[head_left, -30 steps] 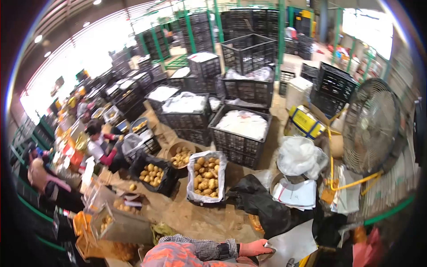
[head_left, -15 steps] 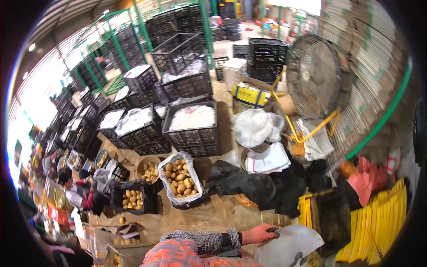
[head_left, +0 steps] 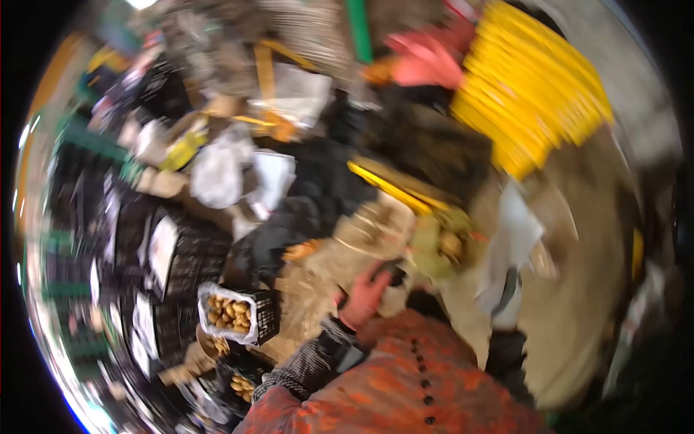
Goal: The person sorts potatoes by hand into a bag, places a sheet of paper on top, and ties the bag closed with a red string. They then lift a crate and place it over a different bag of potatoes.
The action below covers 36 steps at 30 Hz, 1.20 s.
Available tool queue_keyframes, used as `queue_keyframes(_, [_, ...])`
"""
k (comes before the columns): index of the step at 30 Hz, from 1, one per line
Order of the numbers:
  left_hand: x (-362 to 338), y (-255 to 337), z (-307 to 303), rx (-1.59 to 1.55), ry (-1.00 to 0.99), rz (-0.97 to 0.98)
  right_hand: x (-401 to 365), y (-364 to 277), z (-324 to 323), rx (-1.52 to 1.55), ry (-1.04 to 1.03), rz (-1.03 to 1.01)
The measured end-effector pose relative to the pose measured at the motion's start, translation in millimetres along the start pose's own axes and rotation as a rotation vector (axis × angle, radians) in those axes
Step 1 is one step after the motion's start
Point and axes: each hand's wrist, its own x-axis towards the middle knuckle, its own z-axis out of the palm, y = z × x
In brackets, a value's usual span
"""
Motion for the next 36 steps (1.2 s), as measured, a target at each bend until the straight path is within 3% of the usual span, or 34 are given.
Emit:
queue_keyframes(2, [11,8,27,-0.081,0.018,-0.108,2,78,-44,1.361,-0.004,0.540])
queue_keyframes(4, [22,-27,32,-0.169,0.036,-0.138,8,111,-81,1.676,0.090,0.635])
queue_keyframes(6, [38,-42,41,-0.088,0.013,-0.185,6,135,-97,1.637,0.089,0.634])
queue_keyframes(8, [54,-58,48,0.036,0.044,-0.217,6,125,-99,1.267,0.214,0.822])
queue_keyframes(9, [67,-65,54,0.056,0.045,-0.288,2,137,-91,1.326,0.161,0.900])
queue_keyframes(10, [81,-74,56,0.063,0.033,-0.311,-5,140,-77,1.197,0.130,0.963])
queue_keyframes(11, [98,-90,56,0.241,0.056,-0.266,7,108,-66,0.706,-0.066,1.008])
queue_keyframes(13, [135,-126,54,0.416,0.058,-0.229,-7,78,-24,0.564,-0.079,0.691])
queue_keyframes(14, [154,-149,53,0.722,0.127,-0.179,-16,83,1,0.715,-0.166,0.755])
queue_keyframes(15, [171,-179,48,1.024,0.196,-0.124,4,48,10,0.506,-0.327,0.864])
queue_keyframes(16, [185,-233,33,1.216,0.284,0.056,-8,64,36,0.584,-0.438,0.868])
queue_keyframes(17, [195,-245,51,1.296,0.458,0.013,-33,91,65,0.276,-0.572,0.494])
queue_keyframes(18, [203,-259,66,1.378,0.634,-0.032,-23,83,69,0.268,-0.589,0.512])
queue_keyframes(19, [210,-262,56,1.381,0.629,-0.059,-8,76,79,0.173,-0.718,0.393])
queue_keyframes(20, [216,-266,34,1.169,0.404,-0.244,7,72,87,0.083,-0.844,0.267])
queue_keyframes(21, [222,-269,14,0.941,0.188,-0.415,15,78,93,0.100,-0.865,0.294])
queue_keyframes(22, [227,-222,16,0.942,0.153,-0.482,16,96,103,0.161,-0.873,0.339])
queue_keyframes(23, [230,-251,-19,0.713,0.176,-0.406,15,119,112,0.143,-0.854,0.435])
queue_keyframes(24, [229,-223,-17,0.608,0.279,-0.339,26,126,118,0.120,-0.829,0.525])
queue_keyframes(26, [228,-170,-25,0.541,0.330,-0.319,50,125,112,0.294,-0.706,1.010])
queue_keyframes(28, [234,-172,-45,0.375,0.341,-0.284,72,112,97,0.229,-0.606,1.018])
queue_keyframes(30, [236,-196,-45,0.364,0.198,-0.216,52,154,102,0.785,-0.184,1.263])
queue_keyframes(32, [228,-233,-12,0.694,0.157,-0.022,69,143,74,0.666,-0.266,1.303])
queue_keyframes(33, [221,-225,13,0.824,0.023,-0.174,80,132,61,0.564,-0.335,1.337])
queue_keyframes(34, [213,-243,31,0.973,-0.033,-0.159,86,121,57,0.540,-0.344,1.336])
queue_keyframes(35, [208,-221,57,1.051,-0.068,-0.343,91,109,57,0.491,-0.424,1.371])
queue_keyframes(36, [204,-217,69,1.148,-0.047,-0.322,97,96,58,0.443,-0.506,1.403])
